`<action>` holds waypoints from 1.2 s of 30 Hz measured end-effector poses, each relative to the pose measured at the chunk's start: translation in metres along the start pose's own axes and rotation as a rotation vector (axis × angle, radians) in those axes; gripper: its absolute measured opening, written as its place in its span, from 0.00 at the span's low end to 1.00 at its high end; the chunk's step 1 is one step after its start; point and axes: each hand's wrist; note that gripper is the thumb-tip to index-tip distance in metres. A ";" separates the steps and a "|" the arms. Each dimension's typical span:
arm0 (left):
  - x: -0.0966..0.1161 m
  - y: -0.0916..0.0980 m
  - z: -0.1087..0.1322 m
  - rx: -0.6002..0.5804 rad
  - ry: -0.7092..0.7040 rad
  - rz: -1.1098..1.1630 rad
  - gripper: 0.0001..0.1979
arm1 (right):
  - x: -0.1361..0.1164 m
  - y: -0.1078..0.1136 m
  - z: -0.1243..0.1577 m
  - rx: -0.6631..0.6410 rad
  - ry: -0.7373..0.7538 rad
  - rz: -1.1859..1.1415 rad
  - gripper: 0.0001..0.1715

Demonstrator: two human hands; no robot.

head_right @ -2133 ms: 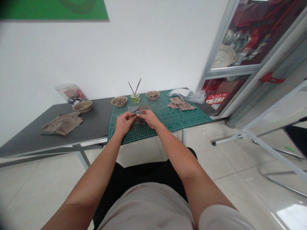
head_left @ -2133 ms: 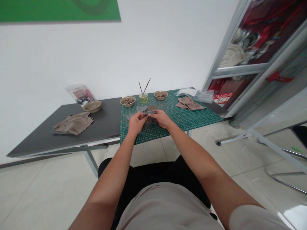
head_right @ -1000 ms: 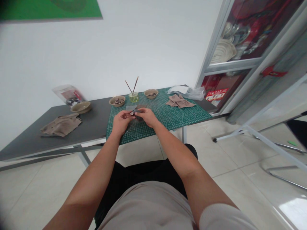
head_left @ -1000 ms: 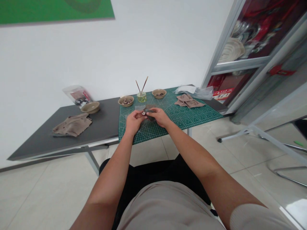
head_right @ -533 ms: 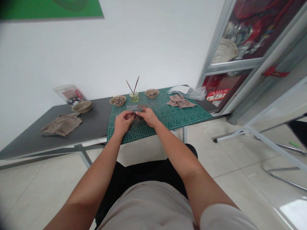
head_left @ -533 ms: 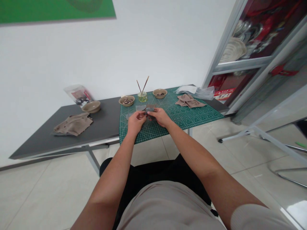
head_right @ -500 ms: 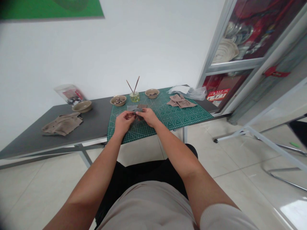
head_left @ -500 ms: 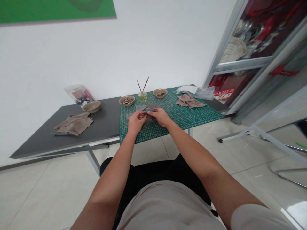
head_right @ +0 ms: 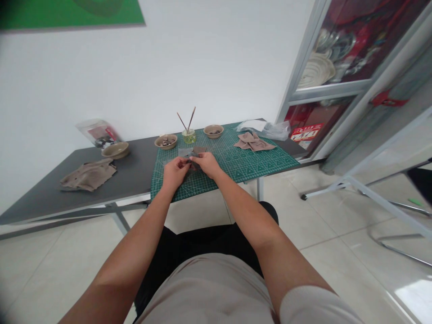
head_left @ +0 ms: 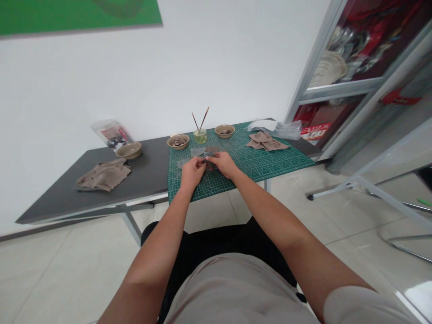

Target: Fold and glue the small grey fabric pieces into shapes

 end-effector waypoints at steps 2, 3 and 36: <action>0.000 -0.001 0.000 0.019 0.009 0.016 0.04 | -0.001 0.000 0.000 -0.011 -0.013 -0.025 0.20; 0.000 -0.001 0.000 0.036 0.026 0.041 0.05 | -0.001 0.000 0.000 -0.026 -0.022 -0.050 0.21; -0.001 -0.003 0.003 0.033 0.002 0.130 0.07 | 0.000 -0.002 0.004 0.042 0.041 0.002 0.21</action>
Point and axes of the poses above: each hand's wrist, its own z-axis away from the middle knuckle, its own y-axis out of the back of the hand, x = y × z, and after that the axes turned 4 degrees about y, right-handed
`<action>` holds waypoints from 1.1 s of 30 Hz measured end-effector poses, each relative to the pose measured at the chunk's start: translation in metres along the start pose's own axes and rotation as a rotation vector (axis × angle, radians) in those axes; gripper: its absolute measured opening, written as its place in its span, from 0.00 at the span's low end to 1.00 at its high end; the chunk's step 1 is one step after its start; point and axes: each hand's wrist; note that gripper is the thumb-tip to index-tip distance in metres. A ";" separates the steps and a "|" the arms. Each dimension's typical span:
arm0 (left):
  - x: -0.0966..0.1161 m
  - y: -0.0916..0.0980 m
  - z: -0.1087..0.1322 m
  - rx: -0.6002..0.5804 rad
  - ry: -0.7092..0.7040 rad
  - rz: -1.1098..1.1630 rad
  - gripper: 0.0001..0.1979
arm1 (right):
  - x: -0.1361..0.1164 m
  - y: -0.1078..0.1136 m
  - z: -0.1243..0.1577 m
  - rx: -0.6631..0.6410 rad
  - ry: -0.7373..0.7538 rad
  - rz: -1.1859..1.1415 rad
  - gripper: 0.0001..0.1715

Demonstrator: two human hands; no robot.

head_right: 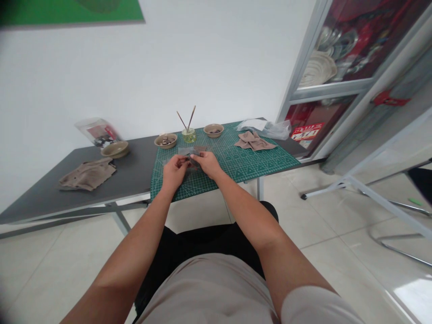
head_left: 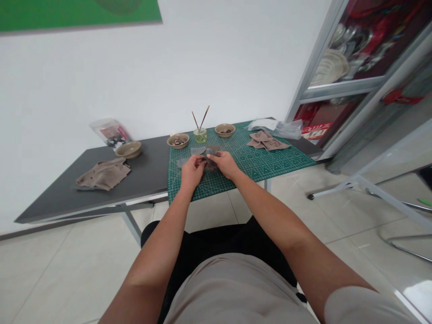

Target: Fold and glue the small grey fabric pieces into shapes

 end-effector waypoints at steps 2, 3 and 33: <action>-0.002 -0.001 -0.002 0.008 0.025 0.112 0.10 | 0.002 0.000 -0.002 0.004 0.003 -0.072 0.22; -0.004 -0.002 -0.003 0.011 0.043 0.172 0.10 | 0.003 0.001 -0.003 0.003 0.004 -0.103 0.23; 0.008 0.003 0.001 -0.001 -0.039 -0.226 0.04 | 0.006 0.007 -0.003 -0.138 -0.031 0.013 0.27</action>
Point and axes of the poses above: each hand's wrist, its own z-axis away from the middle knuckle, its own y-axis out of the back of the hand, x = y × z, and after that the axes turned 4 degrees about y, right-handed
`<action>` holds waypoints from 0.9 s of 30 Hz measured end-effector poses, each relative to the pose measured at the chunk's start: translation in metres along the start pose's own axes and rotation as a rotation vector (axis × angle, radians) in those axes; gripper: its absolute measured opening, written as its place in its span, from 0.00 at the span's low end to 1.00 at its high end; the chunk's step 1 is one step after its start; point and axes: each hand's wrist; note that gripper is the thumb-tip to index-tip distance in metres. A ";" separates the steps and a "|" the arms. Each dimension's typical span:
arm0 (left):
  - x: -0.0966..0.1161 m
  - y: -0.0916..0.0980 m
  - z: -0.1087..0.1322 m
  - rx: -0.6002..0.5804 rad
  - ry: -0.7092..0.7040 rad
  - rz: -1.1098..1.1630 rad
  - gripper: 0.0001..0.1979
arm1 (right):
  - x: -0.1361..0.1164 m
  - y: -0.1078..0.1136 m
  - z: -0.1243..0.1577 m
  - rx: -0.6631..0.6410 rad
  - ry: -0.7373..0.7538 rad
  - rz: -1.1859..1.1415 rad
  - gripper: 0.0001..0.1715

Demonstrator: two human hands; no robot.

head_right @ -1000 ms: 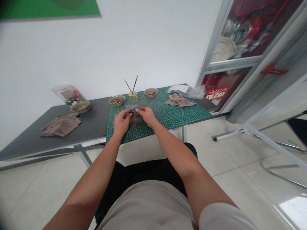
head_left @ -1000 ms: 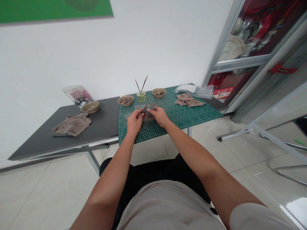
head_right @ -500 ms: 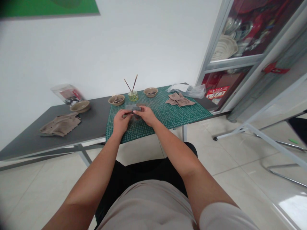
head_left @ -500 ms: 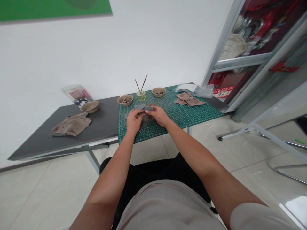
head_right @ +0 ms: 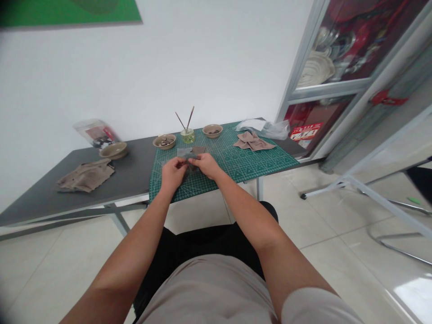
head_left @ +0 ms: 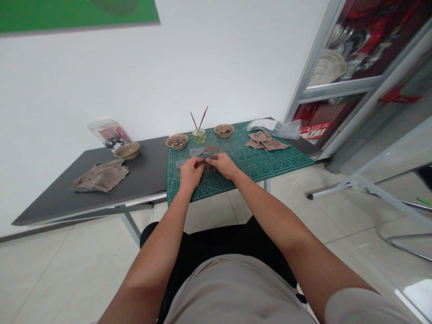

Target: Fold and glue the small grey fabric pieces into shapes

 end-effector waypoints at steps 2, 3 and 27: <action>0.001 0.000 0.001 -0.014 0.030 0.058 0.05 | 0.000 0.000 0.000 -0.003 -0.011 -0.025 0.28; 0.000 0.000 0.001 -0.014 0.038 0.064 0.05 | 0.000 0.000 0.000 -0.007 -0.010 -0.025 0.28; -0.008 -0.002 0.001 0.005 0.040 0.197 0.04 | -0.009 -0.004 0.005 0.003 -0.028 -0.084 0.27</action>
Point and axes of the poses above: each hand's wrist, its own z-axis away from the middle knuckle, its own y-axis out of the back of the hand, x = y × z, and after that the axes turned 4 degrees about y, right-handed
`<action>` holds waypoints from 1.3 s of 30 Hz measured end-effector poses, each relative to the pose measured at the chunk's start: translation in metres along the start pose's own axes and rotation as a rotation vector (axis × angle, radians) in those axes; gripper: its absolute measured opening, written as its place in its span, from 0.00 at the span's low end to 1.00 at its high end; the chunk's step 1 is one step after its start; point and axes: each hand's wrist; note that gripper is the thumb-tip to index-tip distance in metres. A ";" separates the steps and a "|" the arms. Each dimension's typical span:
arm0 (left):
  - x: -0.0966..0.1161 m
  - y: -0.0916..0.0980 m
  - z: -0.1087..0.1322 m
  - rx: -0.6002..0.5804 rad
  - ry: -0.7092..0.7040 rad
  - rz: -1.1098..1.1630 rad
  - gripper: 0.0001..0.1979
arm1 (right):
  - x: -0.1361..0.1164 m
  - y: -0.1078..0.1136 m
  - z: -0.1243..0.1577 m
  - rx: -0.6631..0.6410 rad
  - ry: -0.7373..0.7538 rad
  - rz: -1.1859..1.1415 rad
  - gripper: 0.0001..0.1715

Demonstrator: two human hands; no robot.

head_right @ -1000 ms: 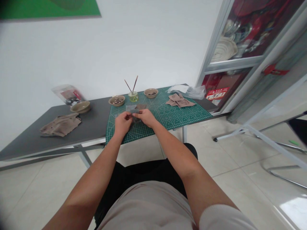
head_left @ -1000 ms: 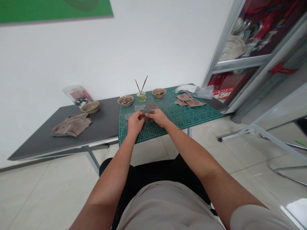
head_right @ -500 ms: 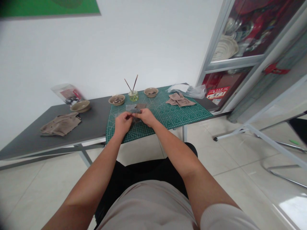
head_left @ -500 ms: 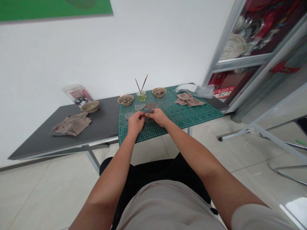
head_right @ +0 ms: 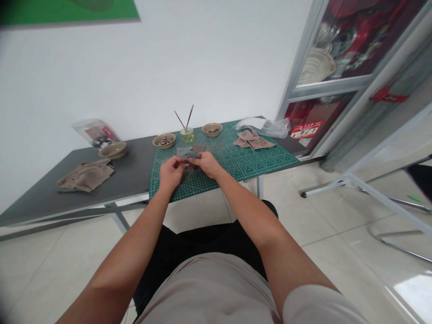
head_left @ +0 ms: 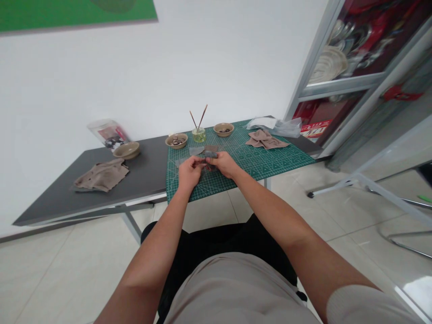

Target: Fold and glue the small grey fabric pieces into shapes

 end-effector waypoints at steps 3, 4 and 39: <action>0.000 0.000 -0.001 0.014 0.028 0.045 0.04 | 0.000 0.001 -0.001 0.015 0.008 -0.002 0.26; 0.001 0.000 -0.002 0.013 0.036 0.048 0.04 | 0.001 0.001 -0.001 0.014 0.010 -0.004 0.26; 0.008 0.004 0.000 -0.048 0.039 -0.122 0.04 | -0.003 0.005 -0.001 -0.170 -0.030 0.084 0.23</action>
Point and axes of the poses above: each hand's wrist, its own z-axis away from the middle knuckle, its own y-axis out of the back of the hand, x = y × z, and after that the axes turned 4 degrees about y, right-handed
